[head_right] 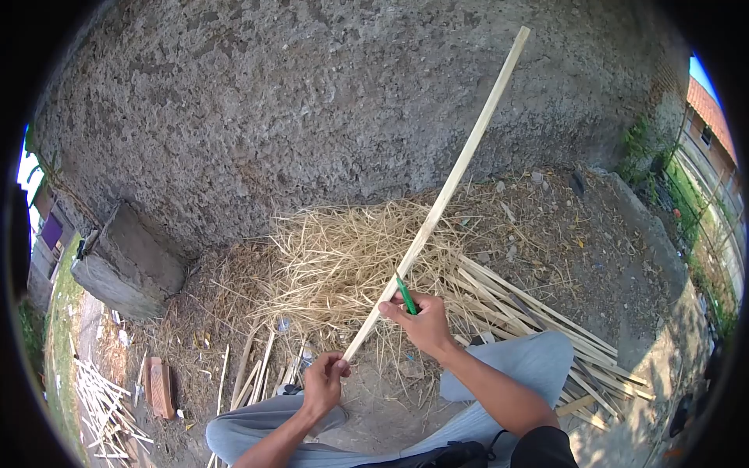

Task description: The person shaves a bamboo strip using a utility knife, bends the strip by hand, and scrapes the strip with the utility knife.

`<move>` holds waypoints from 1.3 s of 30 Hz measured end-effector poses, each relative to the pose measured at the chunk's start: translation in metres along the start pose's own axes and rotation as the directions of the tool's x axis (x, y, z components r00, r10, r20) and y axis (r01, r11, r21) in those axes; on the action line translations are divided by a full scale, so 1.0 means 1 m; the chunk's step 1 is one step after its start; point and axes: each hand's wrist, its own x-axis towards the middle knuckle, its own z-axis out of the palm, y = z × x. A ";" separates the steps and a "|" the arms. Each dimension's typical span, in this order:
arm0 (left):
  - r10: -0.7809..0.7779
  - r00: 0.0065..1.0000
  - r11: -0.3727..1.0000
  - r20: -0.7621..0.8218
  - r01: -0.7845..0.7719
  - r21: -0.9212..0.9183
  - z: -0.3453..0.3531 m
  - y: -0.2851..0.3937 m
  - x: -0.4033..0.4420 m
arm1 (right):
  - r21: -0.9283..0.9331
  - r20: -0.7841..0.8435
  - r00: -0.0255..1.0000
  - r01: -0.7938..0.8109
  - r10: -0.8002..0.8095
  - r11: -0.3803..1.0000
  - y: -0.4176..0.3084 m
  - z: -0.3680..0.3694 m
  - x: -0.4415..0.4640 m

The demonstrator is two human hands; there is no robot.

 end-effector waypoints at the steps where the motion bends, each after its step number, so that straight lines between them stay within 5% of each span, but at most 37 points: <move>1: 0.006 0.997 0.999 -0.076 -0.008 -0.034 -0.002 -0.001 0.001 | 0.000 -0.002 1.000 0.000 0.000 1.000 -0.001 -0.002 0.001; 6: 0.088 0.986 0.981 -0.143 -0.061 0.186 -0.026 0.015 0.002 | 0.246 -0.279 0.955 -0.026 0.097 0.969 -0.005 -0.022 0.021; 8: 0.407 0.897 0.849 -0.169 -0.304 0.433 -0.031 0.018 0.003 | 0.316 -0.284 0.950 -0.034 0.129 0.948 -0.007 -0.026 0.025; 13: 0.644 0.755 0.642 -0.124 -0.446 0.624 -0.036 0.038 -0.001 | 0.411 -0.236 0.951 -0.090 0.201 0.907 -0.012 -0.030 0.025; 16: 0.584 0.811 0.638 -0.041 -0.428 0.640 -0.047 0.059 -0.012 | 0.453 -0.235 0.948 -0.090 0.216 0.887 -0.014 -0.031 0.026; 18: 0.276 0.941 0.611 0.194 -0.328 0.720 -0.069 0.079 -0.024 | 0.446 -0.221 0.956 -0.075 0.191 0.892 -0.019 -0.027 0.022; 19: 0.283 0.939 0.610 0.198 -0.335 0.718 -0.081 0.096 -0.029 | 0.433 -0.191 0.965 -0.081 0.179 0.898 -0.021 -0.024 0.018; 21: -0.160 0.900 0.552 0.405 -0.259 0.793 -0.107 0.128 -0.037 | 0.421 -0.125 0.978 -0.102 0.169 0.901 -0.019 -0.013 0.006; 22: -0.169 0.902 0.545 0.398 -0.251 0.800 -0.117 0.135 -0.036 | 0.412 -0.053 0.986 -0.125 0.161 0.903 -0.022 -0.005 0.000; 25: -0.266 0.733 0.824 0.626 -0.164 0.542 -0.133 0.143 -0.034 | 0.340 0.076 0.968 -0.250 0.239 0.906 -0.025 0.017 -0.024; 26: -0.272 0.736 0.822 0.620 -0.158 0.547 -0.128 0.136 -0.033 | 0.254 0.122 0.961 -0.272 0.249 0.928 -0.026 0.022 -0.031; 28: -0.206 0.794 0.976 0.573 0.127 0.175 -0.105 0.124 -0.033 | 0.158 0.173 0.953 -0.277 0.250 0.948 -0.037 0.029 -0.042; 30: -0.196 0.808 0.979 0.556 0.190 0.069 -0.077 0.124 -0.028 | 0.136 0.213 0.964 -0.191 0.159 0.972 -0.035 0.038 -0.054; 32: -0.267 0.743 0.858 0.613 0.473 -0.199 -0.055 0.119 -0.022 | 0.125 0.237 0.958 -0.195 0.161 0.973 -0.032 0.041 -0.057; 38: -0.380 0.798 0.692 0.467 0.581 -0.429 -0.038 0.093 -0.009 | -0.059 0.205 0.976 -0.067 0.078 0.996 -0.031 0.006 -0.027; 39: -0.373 0.807 0.689 0.458 0.572 -0.445 -0.041 0.087 -0.006 | -0.215 0.233 0.967 -0.055 0.106 0.975 -0.032 -0.011 -0.015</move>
